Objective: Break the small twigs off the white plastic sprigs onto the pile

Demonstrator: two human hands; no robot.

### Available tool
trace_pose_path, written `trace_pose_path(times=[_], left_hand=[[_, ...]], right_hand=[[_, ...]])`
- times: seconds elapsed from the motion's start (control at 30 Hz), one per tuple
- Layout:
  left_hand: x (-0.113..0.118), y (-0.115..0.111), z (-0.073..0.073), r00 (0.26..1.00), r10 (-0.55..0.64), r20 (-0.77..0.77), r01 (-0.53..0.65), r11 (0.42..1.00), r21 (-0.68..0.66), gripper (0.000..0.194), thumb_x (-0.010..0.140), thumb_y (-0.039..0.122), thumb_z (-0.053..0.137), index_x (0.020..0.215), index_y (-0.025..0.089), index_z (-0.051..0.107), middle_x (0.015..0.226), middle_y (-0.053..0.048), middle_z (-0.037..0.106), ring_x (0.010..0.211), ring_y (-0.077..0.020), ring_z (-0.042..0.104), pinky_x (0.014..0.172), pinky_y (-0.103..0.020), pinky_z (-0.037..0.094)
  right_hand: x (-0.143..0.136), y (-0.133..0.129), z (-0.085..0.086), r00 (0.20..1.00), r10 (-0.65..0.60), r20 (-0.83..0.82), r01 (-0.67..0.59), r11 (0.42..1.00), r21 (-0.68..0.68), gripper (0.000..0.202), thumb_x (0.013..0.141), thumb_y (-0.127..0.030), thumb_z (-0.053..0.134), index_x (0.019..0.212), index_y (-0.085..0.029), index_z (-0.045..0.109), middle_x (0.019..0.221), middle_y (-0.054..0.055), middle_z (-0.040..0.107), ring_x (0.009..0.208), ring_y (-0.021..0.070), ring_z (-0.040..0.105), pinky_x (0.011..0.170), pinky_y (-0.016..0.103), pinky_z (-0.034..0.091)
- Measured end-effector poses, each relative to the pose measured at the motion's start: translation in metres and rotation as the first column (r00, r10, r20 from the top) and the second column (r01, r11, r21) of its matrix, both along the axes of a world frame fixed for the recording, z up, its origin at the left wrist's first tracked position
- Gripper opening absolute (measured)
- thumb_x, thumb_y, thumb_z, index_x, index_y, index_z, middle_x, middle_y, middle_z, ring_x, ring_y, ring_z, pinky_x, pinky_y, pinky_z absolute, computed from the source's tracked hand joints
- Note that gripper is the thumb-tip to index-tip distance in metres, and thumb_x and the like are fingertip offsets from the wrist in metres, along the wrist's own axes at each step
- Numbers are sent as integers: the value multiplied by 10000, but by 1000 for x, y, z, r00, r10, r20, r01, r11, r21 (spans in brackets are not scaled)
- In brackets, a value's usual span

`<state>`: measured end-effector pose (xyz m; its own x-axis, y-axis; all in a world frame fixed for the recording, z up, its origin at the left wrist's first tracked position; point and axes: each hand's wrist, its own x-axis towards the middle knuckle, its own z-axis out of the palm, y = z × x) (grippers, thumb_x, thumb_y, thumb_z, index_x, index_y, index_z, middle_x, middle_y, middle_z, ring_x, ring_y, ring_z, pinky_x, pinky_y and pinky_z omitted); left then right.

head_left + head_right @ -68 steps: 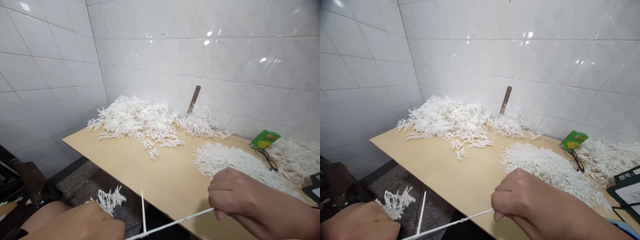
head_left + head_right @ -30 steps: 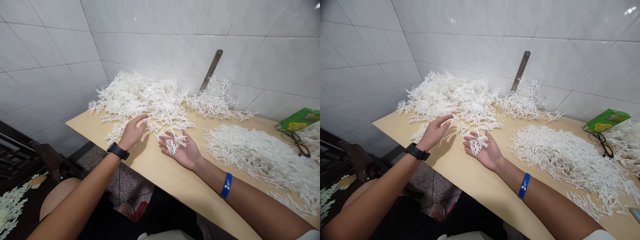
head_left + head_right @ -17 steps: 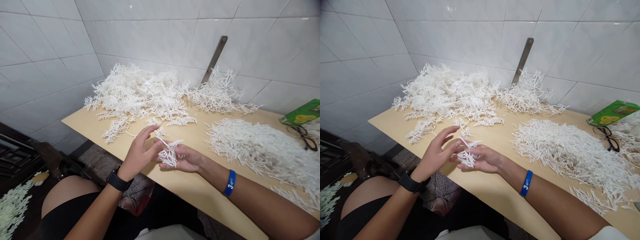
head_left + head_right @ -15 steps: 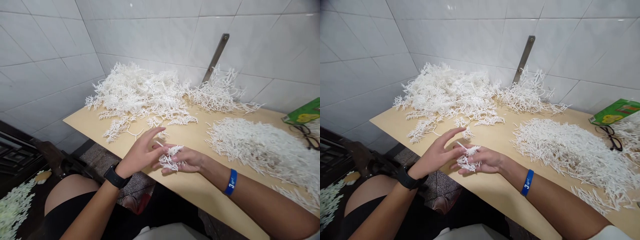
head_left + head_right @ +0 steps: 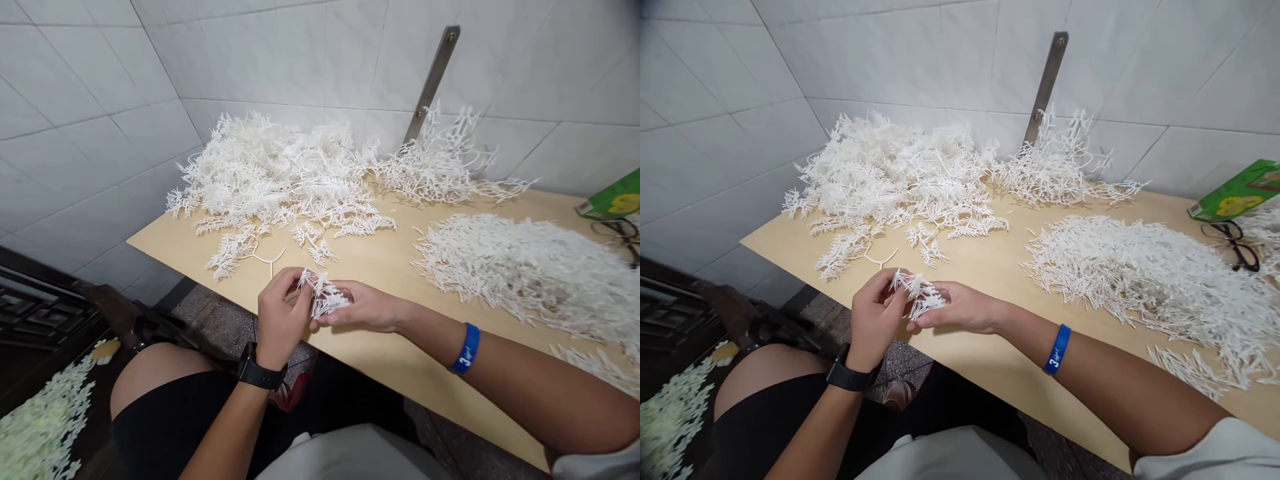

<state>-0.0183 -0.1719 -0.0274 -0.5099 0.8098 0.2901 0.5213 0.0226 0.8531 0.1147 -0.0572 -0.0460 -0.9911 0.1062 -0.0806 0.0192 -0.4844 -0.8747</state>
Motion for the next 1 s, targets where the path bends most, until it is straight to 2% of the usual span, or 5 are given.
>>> trace_pose_path(times=[0.2, 0.3, 0.43, 0.73, 1.0], left_hand=[[2, 5, -8, 953, 89, 289, -95, 995, 7, 194, 925, 379, 494, 956, 201, 565, 904, -44, 660, 826, -178, 639, 768, -293, 528], [-7, 8, -4, 860, -214, 462, 255, 967, -27, 413, 903, 543, 511, 1045, 162, 584, 917, -78, 678, 834, -195, 658, 794, -333, 539], [-22, 13, 6, 718, -515, 469, 620, 779, -93, 639, 783, 551, 692, 1255, 137, 578, 1046, -126, 707, 993, -258, 661, 928, -409, 505], [-13, 29, 1, 798, -449, 402, 506, 861, -42, 516, 931, 548, 483, 1291, 204, 621, 1284, -105, 648, 1147, -266, 613, 996, -378, 467], [7, 33, -8, 665, -392, 636, 473, 880, 47, 567, 932, 615, 410, 1292, 234, 624, 701, -38, 660, 691, -174, 646, 652, -275, 512]], right_hand=[[-4, -5, -5, 953, -301, -7, 300, 947, 116, 350, 784, -373, 765, 990, -124, 632, 855, 70, 714, 709, 155, 696, 697, 304, 573], [-6, -3, -7, 918, -395, -29, 393, 900, 188, 369, 783, -396, 757, 999, -136, 610, 729, 35, 694, 598, 142, 666, 578, 268, 549], [-5, -1, -3, 953, -300, -35, 298, 914, 277, 377, 804, -427, 724, 996, -121, 618, 594, -11, 619, 509, 110, 578, 508, 241, 491], [-6, -4, 1, 923, -384, 5, 340, 824, 453, 208, 801, -334, 671, 756, -147, 588, 624, -4, 592, 535, 101, 530, 518, 241, 423], [-4, 3, 0, 965, -260, -29, 246, 866, 436, 421, 844, -532, 636, 721, -131, 599, 544, -25, 509, 499, 89, 445, 482, 232, 350]])
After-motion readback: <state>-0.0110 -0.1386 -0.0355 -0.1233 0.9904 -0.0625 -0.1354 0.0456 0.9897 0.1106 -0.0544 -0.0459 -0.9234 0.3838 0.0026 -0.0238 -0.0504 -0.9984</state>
